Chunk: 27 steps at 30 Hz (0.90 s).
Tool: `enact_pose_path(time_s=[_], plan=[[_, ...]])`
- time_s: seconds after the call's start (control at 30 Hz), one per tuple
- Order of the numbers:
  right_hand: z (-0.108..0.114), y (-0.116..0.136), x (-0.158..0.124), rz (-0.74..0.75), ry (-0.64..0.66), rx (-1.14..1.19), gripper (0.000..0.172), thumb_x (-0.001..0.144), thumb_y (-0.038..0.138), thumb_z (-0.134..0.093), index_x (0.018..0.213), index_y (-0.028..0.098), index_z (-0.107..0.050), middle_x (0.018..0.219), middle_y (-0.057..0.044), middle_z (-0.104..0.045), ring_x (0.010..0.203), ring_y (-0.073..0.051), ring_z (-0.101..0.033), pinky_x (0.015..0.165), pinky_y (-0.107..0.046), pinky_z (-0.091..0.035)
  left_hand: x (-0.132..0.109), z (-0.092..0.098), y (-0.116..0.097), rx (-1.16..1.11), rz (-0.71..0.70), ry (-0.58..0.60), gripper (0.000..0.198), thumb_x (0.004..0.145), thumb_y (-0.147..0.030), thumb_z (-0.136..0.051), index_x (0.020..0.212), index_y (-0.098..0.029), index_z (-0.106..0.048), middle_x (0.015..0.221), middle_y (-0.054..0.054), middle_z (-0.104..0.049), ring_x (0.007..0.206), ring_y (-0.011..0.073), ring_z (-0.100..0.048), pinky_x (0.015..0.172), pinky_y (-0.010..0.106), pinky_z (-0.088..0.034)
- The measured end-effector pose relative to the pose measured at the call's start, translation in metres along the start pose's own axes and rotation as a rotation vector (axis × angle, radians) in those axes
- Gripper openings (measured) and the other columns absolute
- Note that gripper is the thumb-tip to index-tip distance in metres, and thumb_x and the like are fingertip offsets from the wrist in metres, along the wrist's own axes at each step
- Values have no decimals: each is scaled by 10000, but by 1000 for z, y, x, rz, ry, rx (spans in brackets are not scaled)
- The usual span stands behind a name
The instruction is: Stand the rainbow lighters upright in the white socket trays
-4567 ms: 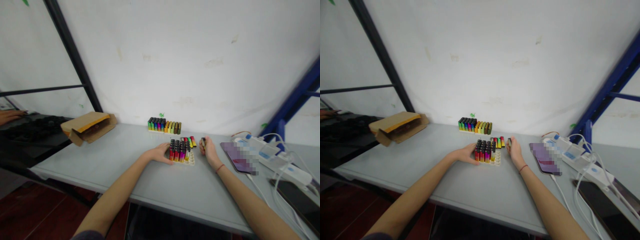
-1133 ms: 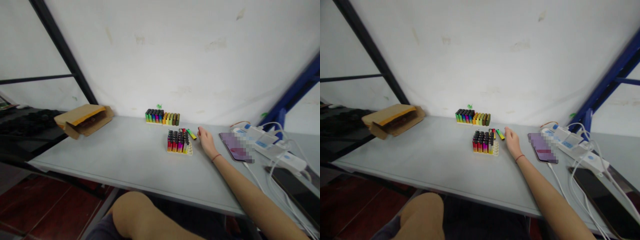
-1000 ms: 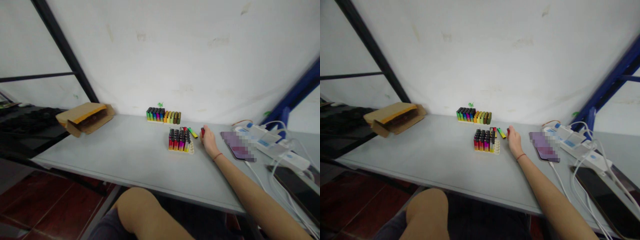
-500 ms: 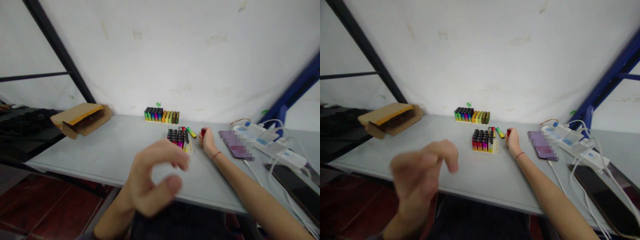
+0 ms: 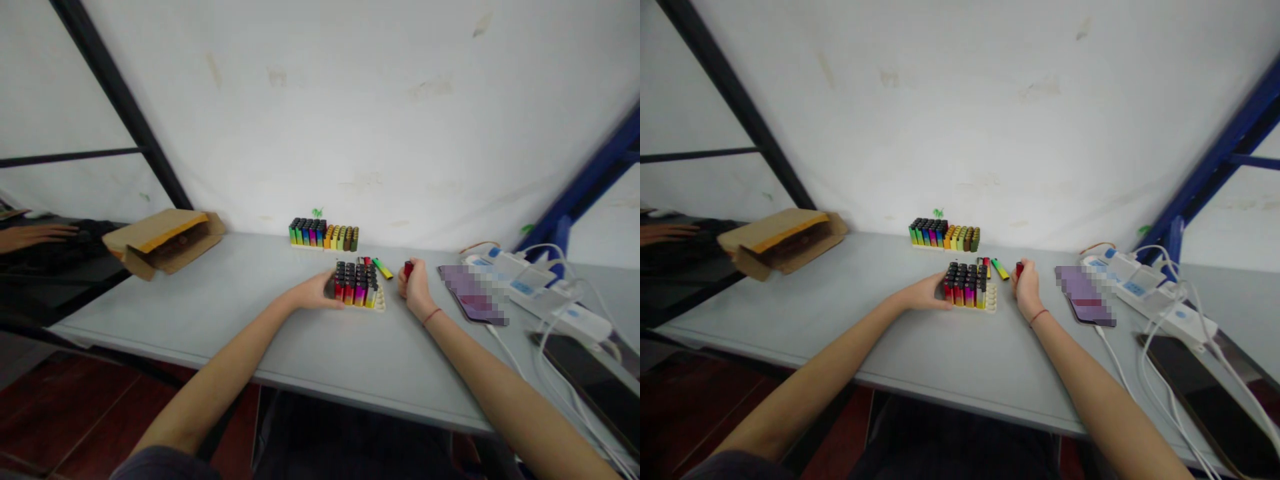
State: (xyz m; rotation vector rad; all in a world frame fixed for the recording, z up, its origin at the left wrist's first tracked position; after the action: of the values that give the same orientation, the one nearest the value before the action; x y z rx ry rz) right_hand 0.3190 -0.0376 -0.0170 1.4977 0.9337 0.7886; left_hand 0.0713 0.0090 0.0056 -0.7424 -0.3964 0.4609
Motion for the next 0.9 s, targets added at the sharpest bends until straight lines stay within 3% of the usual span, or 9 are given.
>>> enact_pose_path(time_s=[0.1,0.3,0.53,0.9], plan=[[-1,2,-5,-72,-85,90,462,893,511,-253,497,274,-224,336,59,-190,287,-90,-138,308,-263,-97,-2,-3,1,91,7,-36,884,644,-536,-820,1340,-88,-508,1392,195,-540,1277,386,-508,1128,495,-343],[-3,7,-10,-113,-144,173,403,892,363,-228,501,269,-230,320,49,-196,281,-98,-139,301,-253,-90,-4,-6,4,141,15,-93,772,659,-475,-828,1280,-113,-547,1336,172,-580,1226,367,-541,1090,483,-389],[-3,6,-8,-43,-112,99,469,880,532,-285,494,269,-245,331,60,-218,280,-90,-166,314,-256,-110,-6,-8,-2,138,-6,-81,733,720,-442,-791,1307,-103,-513,1332,164,-584,1199,347,-557,1068,466,-410],[-4,2,-4,-14,-2,56,477,875,594,-226,523,274,-264,353,50,-214,312,-111,-181,340,-276,-144,-8,-8,-6,117,-8,-63,707,746,-427,-778,1322,-118,-509,1344,149,-581,1190,335,-558,1067,449,-415]])
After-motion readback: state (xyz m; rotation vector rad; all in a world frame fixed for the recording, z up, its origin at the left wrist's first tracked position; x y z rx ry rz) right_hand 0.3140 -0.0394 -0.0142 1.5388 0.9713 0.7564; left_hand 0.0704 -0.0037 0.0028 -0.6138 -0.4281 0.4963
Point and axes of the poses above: each hand's wrist, its own x-axis towards the middle knuckle, its own z-axis out of the back of the hand, y = z × x, the point moved 4 cm from there along x, towards the middle knuckle
